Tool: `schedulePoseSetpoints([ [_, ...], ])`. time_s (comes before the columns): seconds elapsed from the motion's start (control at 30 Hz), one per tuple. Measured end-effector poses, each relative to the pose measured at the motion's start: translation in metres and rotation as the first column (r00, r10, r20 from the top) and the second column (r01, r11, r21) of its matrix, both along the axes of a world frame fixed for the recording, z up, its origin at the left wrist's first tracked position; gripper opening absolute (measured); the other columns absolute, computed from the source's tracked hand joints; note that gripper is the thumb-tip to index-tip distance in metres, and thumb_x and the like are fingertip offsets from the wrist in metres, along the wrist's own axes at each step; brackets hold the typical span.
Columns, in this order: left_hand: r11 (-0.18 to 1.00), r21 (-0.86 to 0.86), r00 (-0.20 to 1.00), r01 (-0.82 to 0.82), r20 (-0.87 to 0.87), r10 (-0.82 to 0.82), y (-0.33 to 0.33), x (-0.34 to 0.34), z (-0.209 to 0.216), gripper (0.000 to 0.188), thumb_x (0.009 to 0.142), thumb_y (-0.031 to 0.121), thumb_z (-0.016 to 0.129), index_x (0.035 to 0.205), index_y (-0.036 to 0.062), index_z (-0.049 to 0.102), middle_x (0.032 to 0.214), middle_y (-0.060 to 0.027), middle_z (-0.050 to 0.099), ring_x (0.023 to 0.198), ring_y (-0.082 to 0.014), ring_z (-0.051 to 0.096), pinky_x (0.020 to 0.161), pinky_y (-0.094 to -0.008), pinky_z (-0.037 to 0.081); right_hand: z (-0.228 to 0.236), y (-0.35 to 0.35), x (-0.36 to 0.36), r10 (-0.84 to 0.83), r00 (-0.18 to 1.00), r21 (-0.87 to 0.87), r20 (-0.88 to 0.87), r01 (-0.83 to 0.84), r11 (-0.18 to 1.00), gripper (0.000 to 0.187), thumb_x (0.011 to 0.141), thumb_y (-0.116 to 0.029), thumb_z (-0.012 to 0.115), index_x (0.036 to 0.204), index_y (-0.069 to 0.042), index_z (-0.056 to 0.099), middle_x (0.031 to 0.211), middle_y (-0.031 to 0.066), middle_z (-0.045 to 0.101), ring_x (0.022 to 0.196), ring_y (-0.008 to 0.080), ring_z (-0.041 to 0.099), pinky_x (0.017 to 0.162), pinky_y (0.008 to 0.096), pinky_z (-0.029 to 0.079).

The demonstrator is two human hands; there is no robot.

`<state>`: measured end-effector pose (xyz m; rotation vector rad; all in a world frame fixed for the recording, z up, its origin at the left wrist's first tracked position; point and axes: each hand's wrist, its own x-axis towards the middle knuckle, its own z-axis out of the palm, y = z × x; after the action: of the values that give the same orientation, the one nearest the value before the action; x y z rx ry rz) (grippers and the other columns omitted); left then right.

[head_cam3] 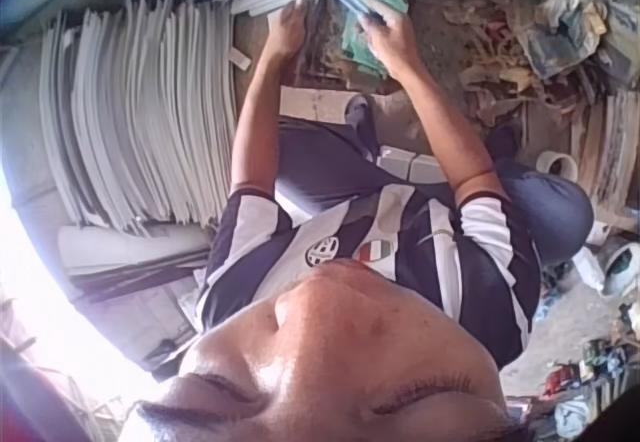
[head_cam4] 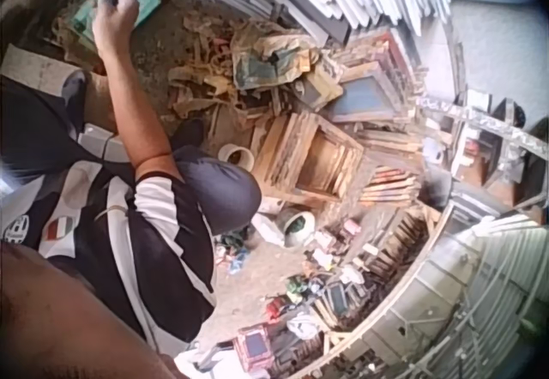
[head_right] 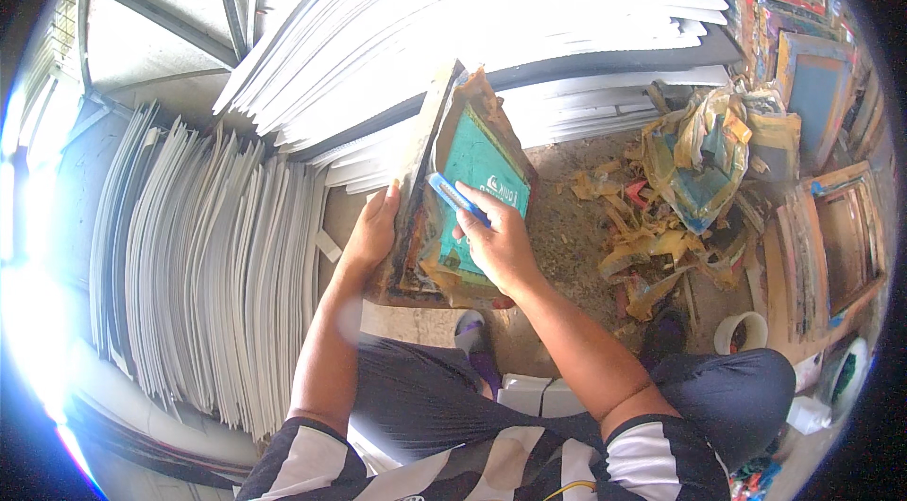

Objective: The person sits on the floor and scrapes a green rectangular board with a blue utility knife. They repeatedly scrape the edges and surface of the board to remove a yellowish residue or adhesive, occasionally turning the board to access different sides.

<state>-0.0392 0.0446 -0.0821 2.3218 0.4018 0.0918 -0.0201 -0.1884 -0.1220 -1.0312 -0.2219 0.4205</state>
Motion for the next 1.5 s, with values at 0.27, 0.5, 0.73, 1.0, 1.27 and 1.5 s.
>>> schedulePoseSetpoints([
  [0.27,1.0,-0.022,1.0,-0.018,0.024,0.019,0.004,-0.001,-0.007,0.051,0.11,0.043,0.044,0.115,-0.0047,0.062,0.109,-0.0331,0.066,0.107,-0.0446,0.064,0.094,-0.0455,0.047,0.003,0.002,-0.008,0.032,0.999,-0.015,0.006,-0.032,0.999,0.041,0.106,-0.01,0.054,0.147,-0.004,0.056,0.082,0.0015,0.066,0.056,0.0025,0.045,0.051,0.0209,0.038],
  [0.5,0.998,-0.054,0.997,-0.022,0.066,0.026,-0.005,-0.002,-0.001,0.048,0.11,0.04,0.045,0.112,-0.005,0.062,0.105,-0.0322,0.065,0.099,-0.0416,0.063,0.092,-0.0439,0.048,0.007,0.003,-0.007,-0.016,0.997,-0.057,0.082,0.021,0.998,0.041,0.107,-0.011,0.054,0.146,-0.002,0.057,0.082,0.0015,0.065,0.064,0.005,0.05,0.057,0.0236,0.043],
  [0.73,1.0,0.026,0.999,0.0,0.045,-0.001,-0.001,-0.002,-0.001,0.047,0.111,0.039,0.045,0.112,-0.0045,0.062,0.102,-0.0304,0.066,0.098,-0.0387,0.064,0.09,-0.0436,0.048,0.003,0.007,-0.008,-0.021,0.995,-0.039,0.102,0.025,0.999,0.04,0.108,-0.011,0.053,0.148,-0.004,0.056,0.079,0.0007,0.063,0.054,0.0016,0.044,0.047,0.0199,0.037],
  [1.0,1.0,-0.012,1.0,0.026,0.01,-0.026,-0.001,0.0,0.0,0.052,0.114,0.038,0.038,0.124,-0.0054,0.064,0.107,-0.0113,0.07,0.097,-0.0156,0.06,0.092,-0.032,0.048,0.002,0.009,-0.011,-0.063,0.987,-0.042,0.145,0.07,0.997,0.04,0.108,-0.011,0.054,0.148,-0.004,0.056,0.079,0.0002,0.063,0.054,0.0016,0.044,0.047,0.0201,0.037],
  [1.27,0.999,-0.026,1.0,0.024,0.011,-0.023,0.002,0.001,-0.002,0.051,0.112,0.04,0.04,0.128,-0.0038,0.061,0.114,-0.0234,0.069,0.109,-0.0317,0.064,0.097,-0.0398,0.047,0.011,0.009,-0.015,-0.086,0.968,-0.119,0.234,0.116,0.986,0.04,0.108,-0.01,0.052,0.147,-0.002,0.056,0.08,0.0,0.061,0.062,0.0049,0.049,0.056,0.0228,0.042],
  [1.5,0.999,-0.036,1.0,0.005,0.024,-0.004,-0.009,0.001,0.005,0.053,0.112,0.042,0.04,0.131,-0.0027,0.06,0.119,-0.0275,0.068,0.115,-0.0374,0.065,0.1,-0.0423,0.047,0.012,0.011,-0.021,-0.109,0.97,-0.096,0.219,0.133,0.986,0.04,0.106,-0.007,0.053,0.145,0.001,0.057,0.082,0.0019,0.061,0.072,0.0067,0.054,0.061,0.0242,0.045],
])
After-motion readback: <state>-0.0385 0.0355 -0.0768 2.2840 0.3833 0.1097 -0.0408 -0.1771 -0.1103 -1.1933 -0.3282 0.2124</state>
